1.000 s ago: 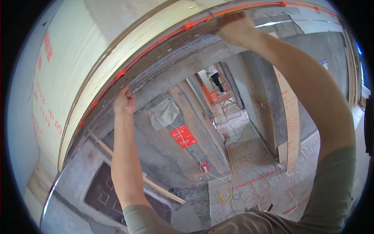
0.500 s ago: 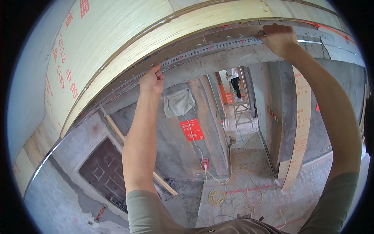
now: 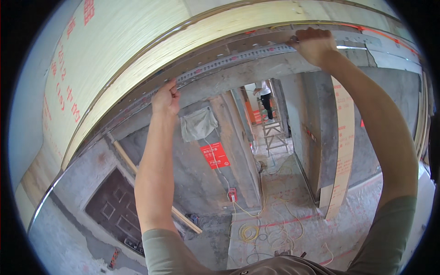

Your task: Measure and nail wooden strips to a doorway beam using a tape measure and a pneumatic nail gun.

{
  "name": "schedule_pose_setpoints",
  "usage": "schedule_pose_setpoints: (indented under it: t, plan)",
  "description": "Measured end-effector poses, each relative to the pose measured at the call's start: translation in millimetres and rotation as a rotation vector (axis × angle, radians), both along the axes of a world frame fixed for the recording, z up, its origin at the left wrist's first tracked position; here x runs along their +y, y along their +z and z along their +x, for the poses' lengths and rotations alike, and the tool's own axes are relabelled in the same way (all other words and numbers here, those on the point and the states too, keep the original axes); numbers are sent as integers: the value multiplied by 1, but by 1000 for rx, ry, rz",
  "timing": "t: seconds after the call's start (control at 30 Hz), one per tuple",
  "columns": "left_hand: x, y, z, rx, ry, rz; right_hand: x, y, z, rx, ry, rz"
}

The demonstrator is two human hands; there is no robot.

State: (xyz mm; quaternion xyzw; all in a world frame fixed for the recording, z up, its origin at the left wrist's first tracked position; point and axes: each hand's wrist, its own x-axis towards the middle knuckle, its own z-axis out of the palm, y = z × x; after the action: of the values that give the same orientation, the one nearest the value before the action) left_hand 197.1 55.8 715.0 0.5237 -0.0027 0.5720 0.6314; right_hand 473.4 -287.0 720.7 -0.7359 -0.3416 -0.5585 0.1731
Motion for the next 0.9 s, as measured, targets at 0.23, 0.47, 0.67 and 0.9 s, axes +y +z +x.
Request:
schedule_pose_setpoints:
  t: [0.23, 0.47, 0.67, 0.9]
  plan:
    - [-11, 2, 1, 6, 32, -59, -2, 1, 8, -57, -47, -52]
    - [-12, -2, 8, -72, 41, 20, -6, 2, -7, -7, -31, -38]
    - [-18, -1, 6, -86, -6, -65, -3, 2, -8, 68, -103, -92]
    - [-16, -2, 3, -71, 6, -74, 1, -1, 7, -78, -141, -117]
